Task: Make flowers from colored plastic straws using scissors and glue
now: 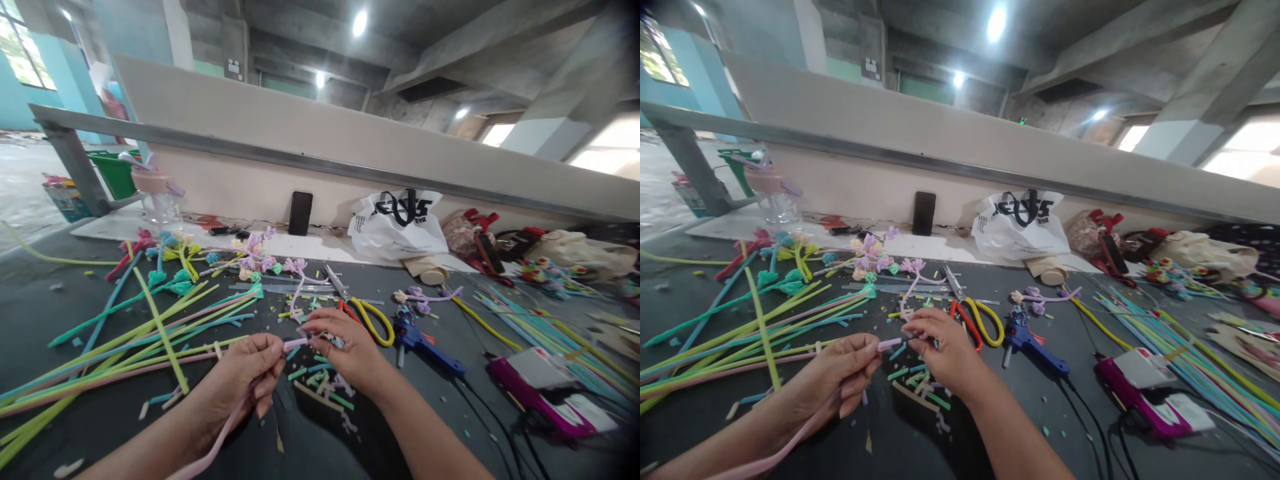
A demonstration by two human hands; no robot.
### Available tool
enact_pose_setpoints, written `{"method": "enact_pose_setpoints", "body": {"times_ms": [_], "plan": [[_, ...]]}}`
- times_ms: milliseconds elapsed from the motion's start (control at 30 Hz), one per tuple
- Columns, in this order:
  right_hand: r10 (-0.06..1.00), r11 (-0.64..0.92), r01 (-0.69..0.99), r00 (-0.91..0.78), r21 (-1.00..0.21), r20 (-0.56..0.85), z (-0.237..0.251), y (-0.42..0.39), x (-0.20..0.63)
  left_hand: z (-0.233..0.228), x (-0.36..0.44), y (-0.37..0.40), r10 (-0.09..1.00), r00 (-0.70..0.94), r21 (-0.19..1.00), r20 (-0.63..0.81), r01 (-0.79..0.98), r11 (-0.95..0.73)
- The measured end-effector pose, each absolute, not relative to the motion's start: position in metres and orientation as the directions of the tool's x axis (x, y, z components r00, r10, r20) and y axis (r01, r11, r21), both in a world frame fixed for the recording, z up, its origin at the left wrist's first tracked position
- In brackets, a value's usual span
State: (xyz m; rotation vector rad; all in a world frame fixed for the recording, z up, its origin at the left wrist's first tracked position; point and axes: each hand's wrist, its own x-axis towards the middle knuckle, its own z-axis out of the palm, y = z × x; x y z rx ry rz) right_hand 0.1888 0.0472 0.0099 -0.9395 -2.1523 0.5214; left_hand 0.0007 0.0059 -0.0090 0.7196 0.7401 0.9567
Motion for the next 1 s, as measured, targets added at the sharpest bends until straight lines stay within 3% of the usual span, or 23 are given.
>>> {"method": "enact_pose_setpoints", "body": {"times_ms": [233, 433, 600, 800, 1000], "plan": [[0.795, 0.598, 0.541, -0.495, -0.591, 0.351, 0.013, 0.045, 0.187, -0.012, 0.001, 0.004, 0.914, 0.371, 0.824, -0.164, -0.458, 0.333], [0.867, 0.494, 0.568, -0.375, -0.658, 0.327, 0.014, 0.047, 0.189, -0.015, 0.000, 0.005, 0.911, 0.376, 0.819, -0.167, -0.462, 0.340], [0.913, 0.405, 0.543, -0.282, -0.735, 0.295, 0.016, 0.047, 0.188, -0.008, -0.002, 0.005, 0.905, 0.348, 0.777, -0.245, -0.488, 0.398], [0.916, 0.398, 0.587, -0.217, -0.705, 0.337, 0.016, 0.052, 0.192, -0.005, -0.005, 0.006, 0.882, 0.361, 0.707, -0.304, -0.535, 0.463], [0.931, 0.336, 0.633, -0.111, -0.698, 0.348, 0.014, 0.062, 0.207, -0.009, -0.004, 0.001, 0.799, 0.482, 0.651, -0.360, -0.484, 0.585]]}}
